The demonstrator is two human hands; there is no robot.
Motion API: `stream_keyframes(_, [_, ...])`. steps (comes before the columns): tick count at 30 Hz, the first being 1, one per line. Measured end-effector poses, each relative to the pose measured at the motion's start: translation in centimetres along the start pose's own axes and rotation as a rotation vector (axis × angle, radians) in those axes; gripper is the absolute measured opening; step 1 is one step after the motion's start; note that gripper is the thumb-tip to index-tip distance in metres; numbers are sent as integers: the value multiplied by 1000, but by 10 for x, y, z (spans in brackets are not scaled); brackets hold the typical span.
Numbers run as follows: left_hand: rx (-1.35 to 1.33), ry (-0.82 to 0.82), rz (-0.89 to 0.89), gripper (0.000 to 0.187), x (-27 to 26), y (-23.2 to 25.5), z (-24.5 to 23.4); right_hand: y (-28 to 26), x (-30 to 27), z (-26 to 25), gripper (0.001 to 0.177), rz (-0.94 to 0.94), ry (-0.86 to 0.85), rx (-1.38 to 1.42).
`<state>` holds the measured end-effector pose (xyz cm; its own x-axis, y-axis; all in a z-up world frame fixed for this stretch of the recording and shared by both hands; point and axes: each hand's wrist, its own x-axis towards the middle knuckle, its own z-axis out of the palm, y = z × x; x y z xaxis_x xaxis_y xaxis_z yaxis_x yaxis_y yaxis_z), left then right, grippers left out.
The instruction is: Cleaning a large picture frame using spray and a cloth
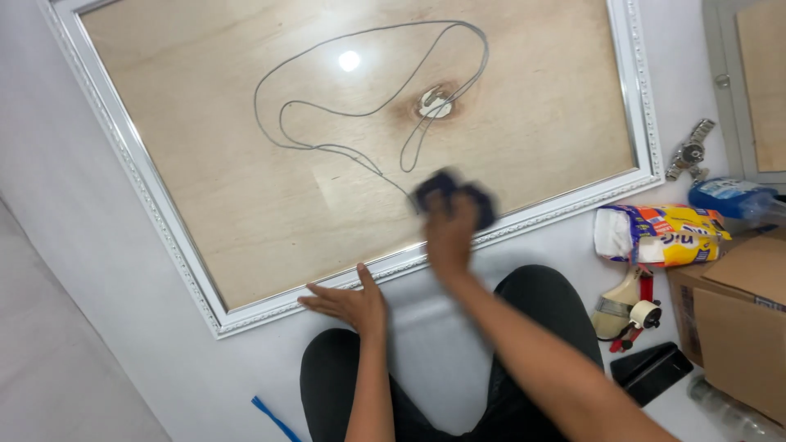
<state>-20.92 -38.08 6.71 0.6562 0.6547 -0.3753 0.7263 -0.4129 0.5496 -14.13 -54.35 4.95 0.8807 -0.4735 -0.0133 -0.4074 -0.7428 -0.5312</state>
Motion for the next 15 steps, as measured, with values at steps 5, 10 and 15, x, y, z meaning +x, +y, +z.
stream_keyframes(5, [-19,197,253,70,27,-83,7,-46,-95,66,25,-677,-166,21])
stream_keyframes(10, [20,-46,-202,124,20,-24,-16,56,11,19,22,-805,-143,2])
stream_keyframes(15, [4,-27,-406,150,30,-16,10,192,138,-82,49,-445,-76,-270])
